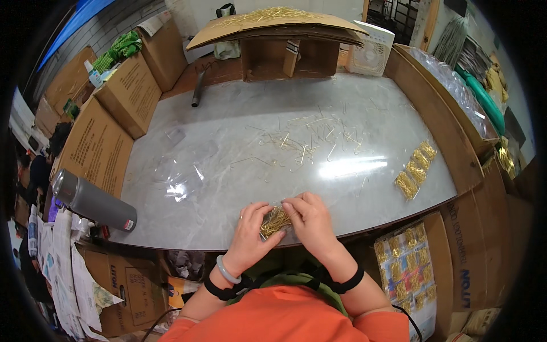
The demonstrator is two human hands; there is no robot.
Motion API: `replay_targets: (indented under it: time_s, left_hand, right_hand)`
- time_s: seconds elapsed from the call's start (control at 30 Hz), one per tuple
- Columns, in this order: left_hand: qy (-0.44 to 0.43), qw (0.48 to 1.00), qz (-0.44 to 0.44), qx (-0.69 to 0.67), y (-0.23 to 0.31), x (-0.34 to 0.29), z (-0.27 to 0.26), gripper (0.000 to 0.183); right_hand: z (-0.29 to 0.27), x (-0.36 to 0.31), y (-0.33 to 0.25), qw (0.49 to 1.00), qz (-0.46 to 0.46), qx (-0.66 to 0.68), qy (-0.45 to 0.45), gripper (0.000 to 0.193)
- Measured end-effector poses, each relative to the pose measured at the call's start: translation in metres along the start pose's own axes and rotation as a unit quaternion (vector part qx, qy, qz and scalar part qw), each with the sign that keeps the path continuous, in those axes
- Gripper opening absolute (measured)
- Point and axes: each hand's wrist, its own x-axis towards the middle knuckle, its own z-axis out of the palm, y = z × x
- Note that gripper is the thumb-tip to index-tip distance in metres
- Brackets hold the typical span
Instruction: Manually sort and organize small gold-colored metal pins into plastic bags.
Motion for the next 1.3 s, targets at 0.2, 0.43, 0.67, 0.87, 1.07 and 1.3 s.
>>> replay_targets:
  time_s: [0.2, 0.43, 0.67, 0.87, 1.07, 1.3]
  left_hand:
    - [0.01, 0.999, 0.022, 0.042, 0.004, -0.003, 0.002, 0.053]
    - [0.001, 0.996, 0.036, 0.08, 0.009, -0.003, 0.004, 0.051]
    - [0.006, 0.991, 0.046, 0.127, 0.012, -0.004, 0.004, 0.051]
    - [0.023, 0.996, 0.039, 0.082, 0.007, -0.005, 0.007, 0.051]
    - [0.041, 0.995, 0.008, 0.087, 0.01, -0.01, 0.002, 0.047]
    - [0.037, 0.998, 0.029, 0.046, 0.008, -0.005, 0.01, 0.038]
  right_hand:
    - [-0.014, -0.009, 0.005, 0.997, -0.051, -0.054, -0.026, 0.026]
    - [0.001, -0.008, 0.009, 0.994, -0.025, -0.091, 0.056, 0.014]
    - [-0.014, 0.009, 0.002, 0.983, 0.177, -0.018, -0.054, 0.017]
    - [-0.009, -0.002, -0.008, 0.998, 0.006, -0.052, -0.031, 0.01]
    - [-0.002, -0.007, -0.003, 0.996, -0.059, -0.068, 0.008, 0.011]
    - [0.009, -0.023, 0.003, 0.997, -0.039, -0.036, 0.048, 0.012]
